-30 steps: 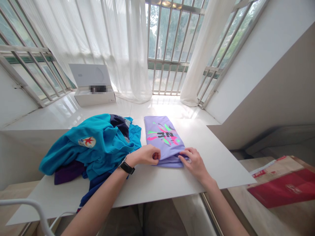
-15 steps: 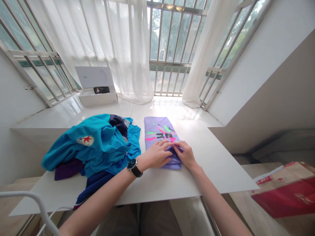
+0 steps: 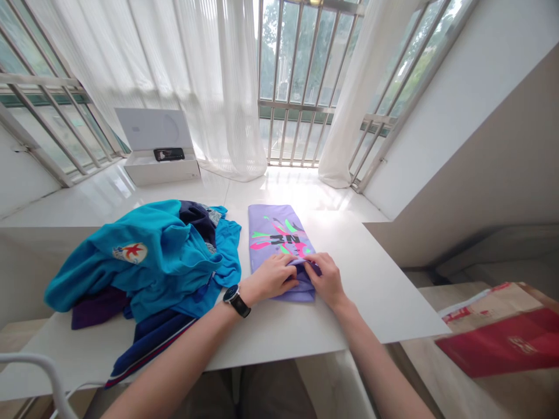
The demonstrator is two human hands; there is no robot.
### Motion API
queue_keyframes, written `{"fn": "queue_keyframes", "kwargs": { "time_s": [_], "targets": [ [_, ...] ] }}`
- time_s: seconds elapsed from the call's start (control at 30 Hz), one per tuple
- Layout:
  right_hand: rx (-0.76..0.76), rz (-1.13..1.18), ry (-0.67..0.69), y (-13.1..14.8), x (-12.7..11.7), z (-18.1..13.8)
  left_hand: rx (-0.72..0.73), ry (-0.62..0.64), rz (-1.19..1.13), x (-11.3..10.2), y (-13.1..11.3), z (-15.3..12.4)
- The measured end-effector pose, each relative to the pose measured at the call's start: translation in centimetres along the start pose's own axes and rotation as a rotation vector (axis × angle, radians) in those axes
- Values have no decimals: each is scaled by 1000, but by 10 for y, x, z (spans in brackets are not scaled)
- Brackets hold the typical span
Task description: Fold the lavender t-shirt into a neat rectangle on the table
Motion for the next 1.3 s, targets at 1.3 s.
{"fn": "queue_keyframes", "kwargs": {
  "time_s": [1.3],
  "targets": [
    [-61,-245,245,-3,-28,-50,50,85,50,-5,-6,-26]
  ]
}}
Point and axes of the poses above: each hand's wrist, its own z-axis towards the middle knuckle, its own x-axis out of the palm, y = z × x, the point moved 1 cm from there along z, towards the middle knuckle, and after that the axes turned 11 degrees about y, right-handed, at the moved point
